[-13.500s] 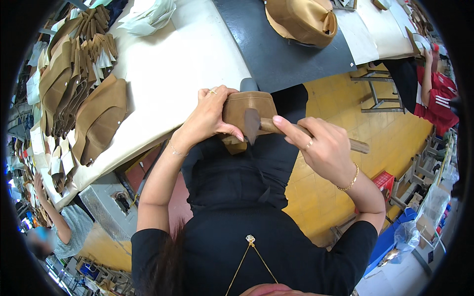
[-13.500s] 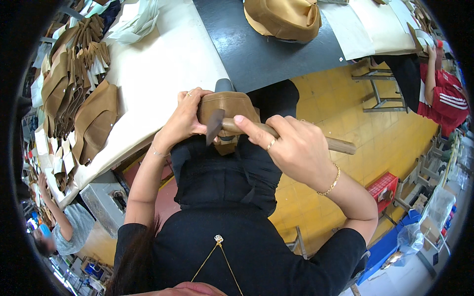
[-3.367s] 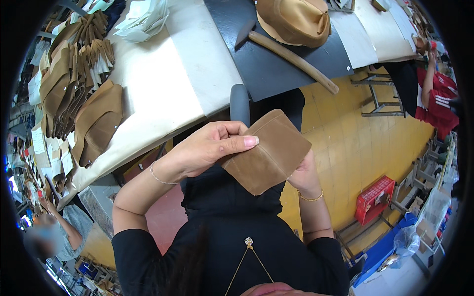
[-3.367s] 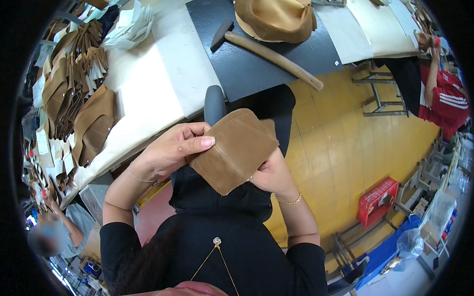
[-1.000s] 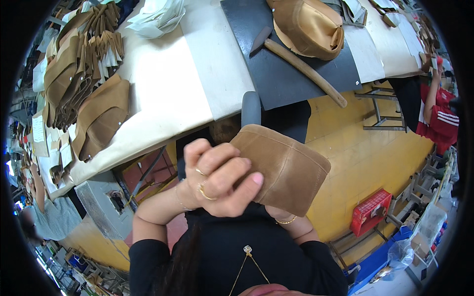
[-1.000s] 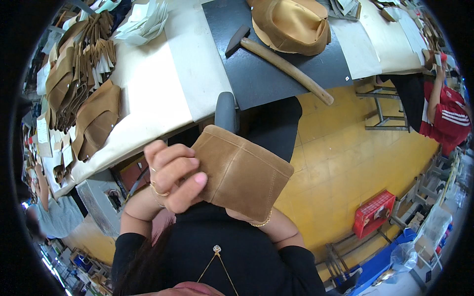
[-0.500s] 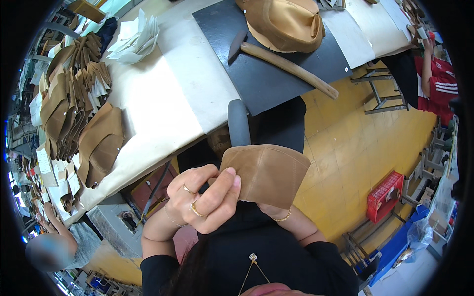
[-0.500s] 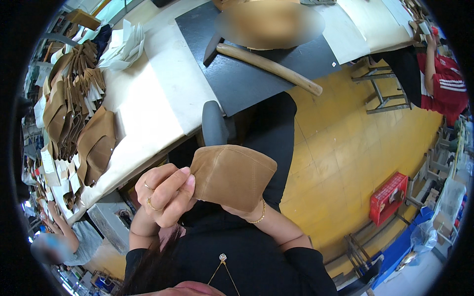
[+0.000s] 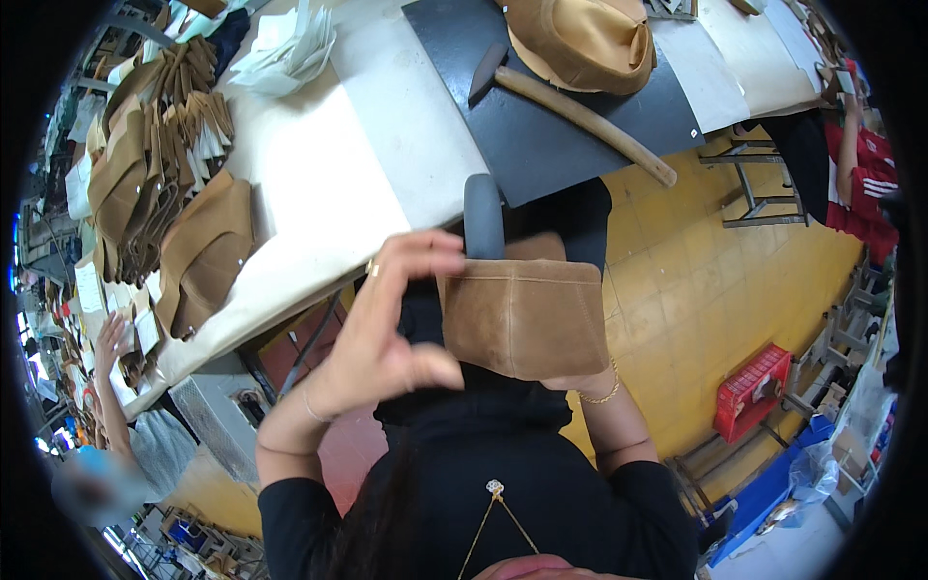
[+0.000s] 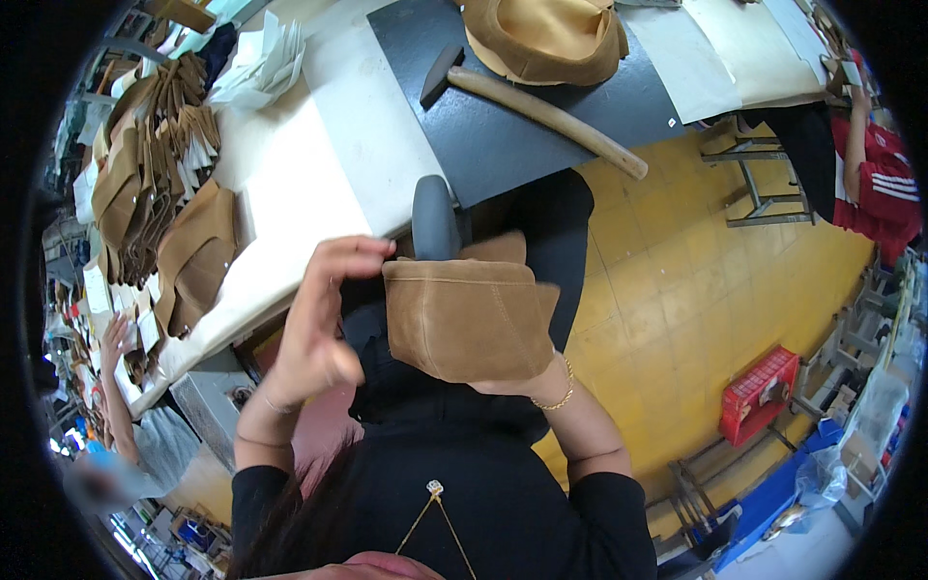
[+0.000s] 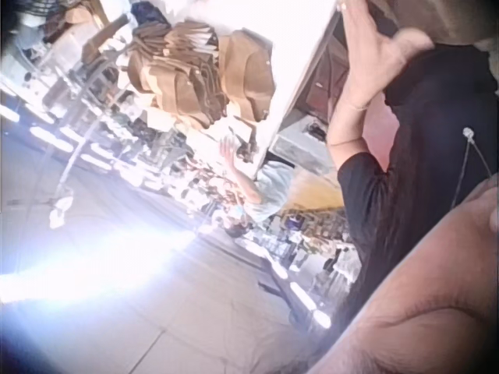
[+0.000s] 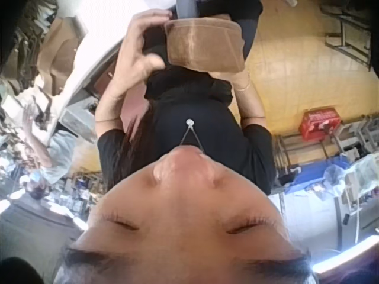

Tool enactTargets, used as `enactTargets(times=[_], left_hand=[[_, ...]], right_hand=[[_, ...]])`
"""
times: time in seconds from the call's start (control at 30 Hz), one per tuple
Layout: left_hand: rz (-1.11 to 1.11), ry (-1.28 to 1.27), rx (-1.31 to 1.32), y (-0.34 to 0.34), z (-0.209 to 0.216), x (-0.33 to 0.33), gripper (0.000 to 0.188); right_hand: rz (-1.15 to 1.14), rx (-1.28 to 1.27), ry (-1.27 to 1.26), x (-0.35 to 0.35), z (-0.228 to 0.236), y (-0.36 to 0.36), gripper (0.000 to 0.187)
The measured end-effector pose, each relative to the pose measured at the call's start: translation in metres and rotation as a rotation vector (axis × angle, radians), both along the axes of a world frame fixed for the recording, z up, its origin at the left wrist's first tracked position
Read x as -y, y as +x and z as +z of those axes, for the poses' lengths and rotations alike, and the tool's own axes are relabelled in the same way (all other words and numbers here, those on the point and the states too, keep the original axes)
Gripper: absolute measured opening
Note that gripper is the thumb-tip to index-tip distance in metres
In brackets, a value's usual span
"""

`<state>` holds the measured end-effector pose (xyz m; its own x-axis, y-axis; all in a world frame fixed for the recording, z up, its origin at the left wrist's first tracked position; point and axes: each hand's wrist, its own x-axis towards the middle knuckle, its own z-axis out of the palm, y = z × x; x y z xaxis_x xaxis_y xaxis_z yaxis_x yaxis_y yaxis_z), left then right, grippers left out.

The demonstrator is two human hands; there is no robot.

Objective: The person shapes and smooths tan leather pieces using a wooden mallet and a curved metal tool. They repeatedly tap the leather, fold edges, and press seams to form the material into a curved shape.

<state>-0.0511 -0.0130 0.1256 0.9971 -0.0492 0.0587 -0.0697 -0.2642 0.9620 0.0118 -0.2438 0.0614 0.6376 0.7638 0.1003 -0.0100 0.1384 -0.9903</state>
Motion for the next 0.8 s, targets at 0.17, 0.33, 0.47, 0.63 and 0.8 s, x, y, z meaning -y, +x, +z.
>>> enactTargets(times=[0.17, 0.33, 0.47, 0.63, 0.8], left_hand=[[-0.263, -0.365, -0.738, 0.041, 0.03, -0.003, 0.066], [-0.345, -0.574, -0.891, 0.049, 0.025, 0.015, 0.049], [-0.205, -0.717, -0.825, 0.04, 0.033, 0.013, 0.045], [0.01, -0.829, -0.725, 0.022, 0.018, 0.021, 0.041], [0.126, -0.934, -0.723, 0.01, 0.007, 0.024, 0.036]], right_hand=[[0.062, -0.058, -0.077, 0.015, 0.018, 0.013, 0.07], [0.115, -0.1, -0.201, 0.025, 0.025, 0.018, 0.064], [-0.038, -0.161, -0.249, 0.018, 0.038, 0.02, 0.054], [-0.423, -0.386, -0.017, -0.001, 0.048, -0.001, 0.032], [-0.391, -0.33, 0.034, 0.009, 0.029, -0.014, 0.022]])
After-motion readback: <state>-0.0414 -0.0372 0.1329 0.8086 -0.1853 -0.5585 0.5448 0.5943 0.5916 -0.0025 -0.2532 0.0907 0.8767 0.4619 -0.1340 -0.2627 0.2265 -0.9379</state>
